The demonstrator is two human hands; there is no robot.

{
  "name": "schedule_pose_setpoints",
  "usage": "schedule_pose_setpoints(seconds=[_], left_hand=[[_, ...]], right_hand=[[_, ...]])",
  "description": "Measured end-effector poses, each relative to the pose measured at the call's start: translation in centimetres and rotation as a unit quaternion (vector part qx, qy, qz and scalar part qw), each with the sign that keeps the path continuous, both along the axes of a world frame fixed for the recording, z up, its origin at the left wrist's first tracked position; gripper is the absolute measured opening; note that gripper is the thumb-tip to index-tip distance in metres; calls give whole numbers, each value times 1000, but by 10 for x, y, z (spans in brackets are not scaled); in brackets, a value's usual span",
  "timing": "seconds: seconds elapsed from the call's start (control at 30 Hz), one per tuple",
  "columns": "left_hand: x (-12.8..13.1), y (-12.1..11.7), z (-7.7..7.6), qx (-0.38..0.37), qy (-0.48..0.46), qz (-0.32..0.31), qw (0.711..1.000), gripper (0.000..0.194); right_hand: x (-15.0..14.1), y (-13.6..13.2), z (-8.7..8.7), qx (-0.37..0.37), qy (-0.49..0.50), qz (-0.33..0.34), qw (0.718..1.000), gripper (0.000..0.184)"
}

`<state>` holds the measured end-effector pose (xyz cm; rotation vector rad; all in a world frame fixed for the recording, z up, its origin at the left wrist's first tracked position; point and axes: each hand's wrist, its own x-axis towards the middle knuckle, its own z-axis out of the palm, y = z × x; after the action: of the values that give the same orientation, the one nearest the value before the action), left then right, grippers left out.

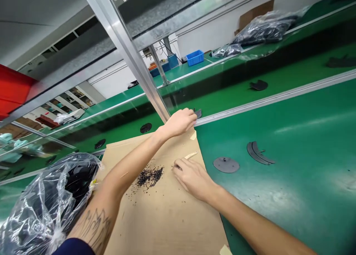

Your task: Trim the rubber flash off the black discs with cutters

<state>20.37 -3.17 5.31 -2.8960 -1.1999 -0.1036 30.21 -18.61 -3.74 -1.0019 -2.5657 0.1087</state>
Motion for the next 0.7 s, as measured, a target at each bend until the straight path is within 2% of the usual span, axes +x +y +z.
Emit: schedule_pose_setpoints(seconds=[0.13,0.23,0.3,0.53,0.7], left_hand=[[32,39,-26,-22,-43,111,993,31],[38,53,-45,-58,-56,182,980,41],[37,57,-51,-78,-60,216,971,44],[34,53,-44,-98,-102,270,952,30],[32,53,-25,-78,-170,287,939,32]], right_hand=[[3,2,1,10,-6,-14,1000,12],[4,4,1,9,-4,-31,999,12],[4,5,1,4,-1,-33,999,13],[3,10,0,-4,-1,-22,1000,19],[3,19,-2,39,-22,-19,999,23]])
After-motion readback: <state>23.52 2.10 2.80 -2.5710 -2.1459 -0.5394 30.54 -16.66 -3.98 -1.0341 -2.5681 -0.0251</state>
